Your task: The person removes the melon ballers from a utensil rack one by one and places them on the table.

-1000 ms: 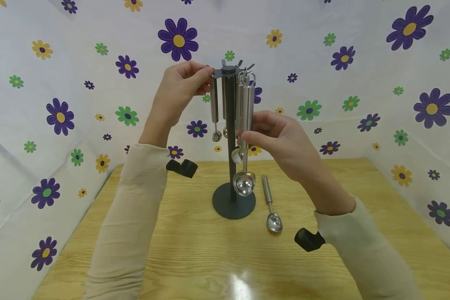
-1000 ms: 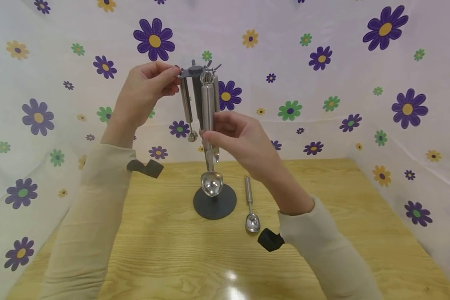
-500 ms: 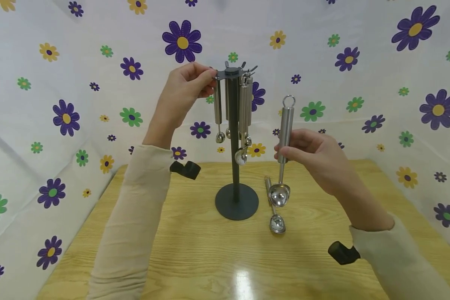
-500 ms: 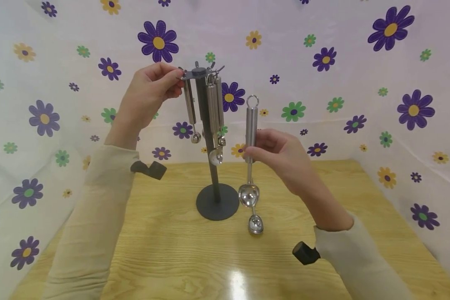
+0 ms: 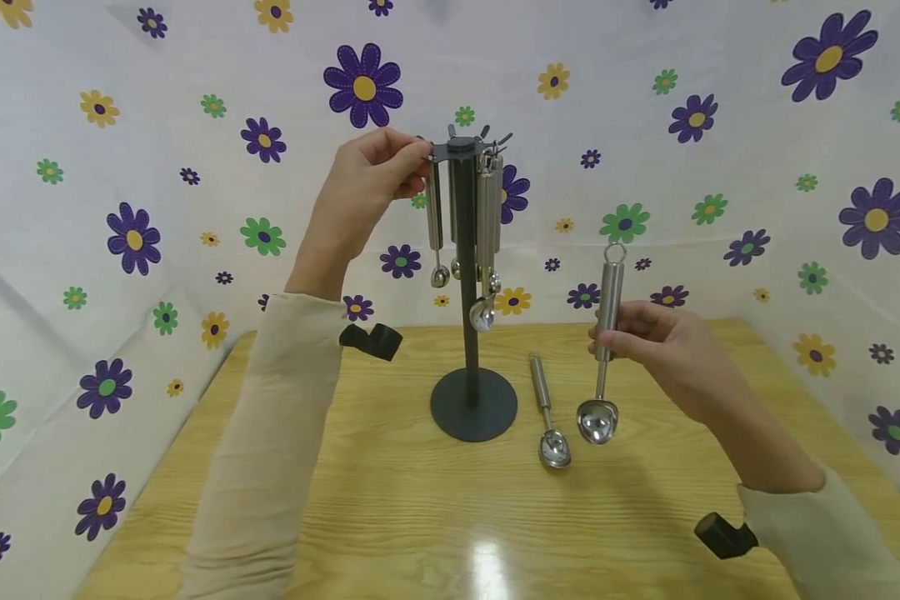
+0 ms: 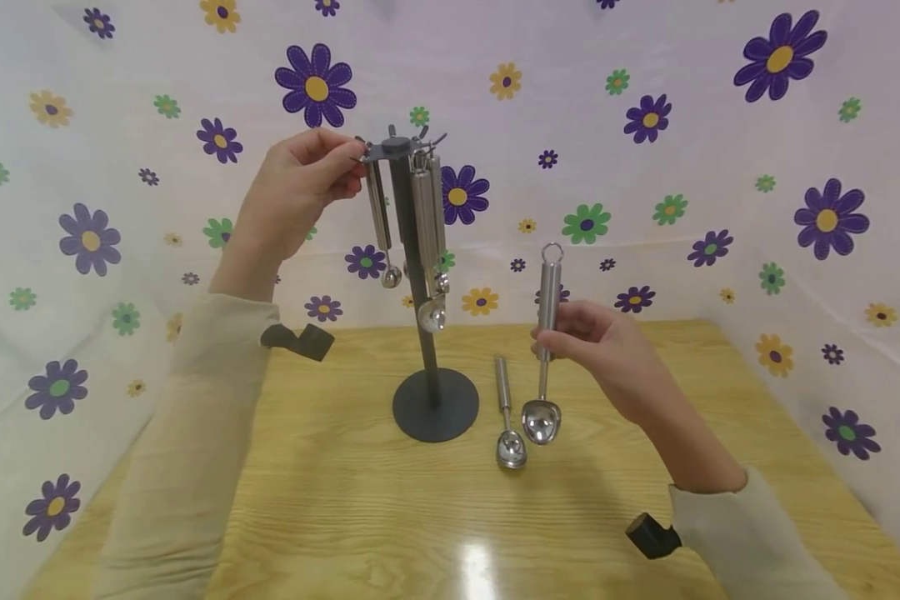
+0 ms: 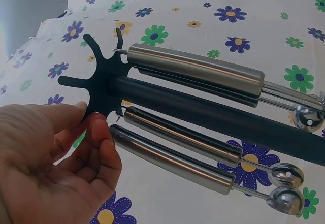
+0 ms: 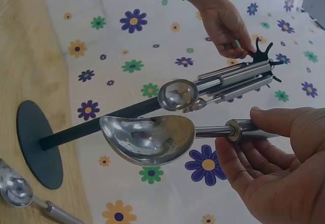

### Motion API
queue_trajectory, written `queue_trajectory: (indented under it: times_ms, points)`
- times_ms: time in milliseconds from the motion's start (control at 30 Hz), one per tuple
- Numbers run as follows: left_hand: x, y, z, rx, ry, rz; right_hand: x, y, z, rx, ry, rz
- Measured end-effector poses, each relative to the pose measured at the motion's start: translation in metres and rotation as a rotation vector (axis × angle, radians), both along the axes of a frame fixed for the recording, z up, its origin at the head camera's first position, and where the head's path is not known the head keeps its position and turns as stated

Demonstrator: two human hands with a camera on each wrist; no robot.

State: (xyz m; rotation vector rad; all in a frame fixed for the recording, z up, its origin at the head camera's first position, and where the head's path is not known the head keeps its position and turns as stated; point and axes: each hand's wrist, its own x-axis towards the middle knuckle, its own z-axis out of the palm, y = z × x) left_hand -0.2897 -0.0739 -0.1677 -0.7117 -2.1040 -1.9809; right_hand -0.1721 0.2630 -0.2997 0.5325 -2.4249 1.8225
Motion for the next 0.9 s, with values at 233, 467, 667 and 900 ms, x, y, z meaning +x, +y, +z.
queue_trajectory:
  times_ms: [233, 467, 667, 900]
  points:
    - [-0.002, 0.002, -0.002, -0.008, 0.002, -0.002, 0.001, 0.014, -0.026, -0.054, -0.092, 0.039]
    - [-0.001, 0.004, -0.004, -0.003, -0.002, 0.0, 0.003, 0.014, -0.048, -0.038, -0.176, 0.021]
    - [-0.001, 0.004, -0.005, 0.007, -0.001, 0.001, 0.0, 0.014, -0.058, -0.047, -0.182, 0.04]
    - [-0.001, 0.002, -0.003, 0.021, 0.001, 0.006, -0.004, 0.012, -0.062, -0.045, -0.176, 0.07]
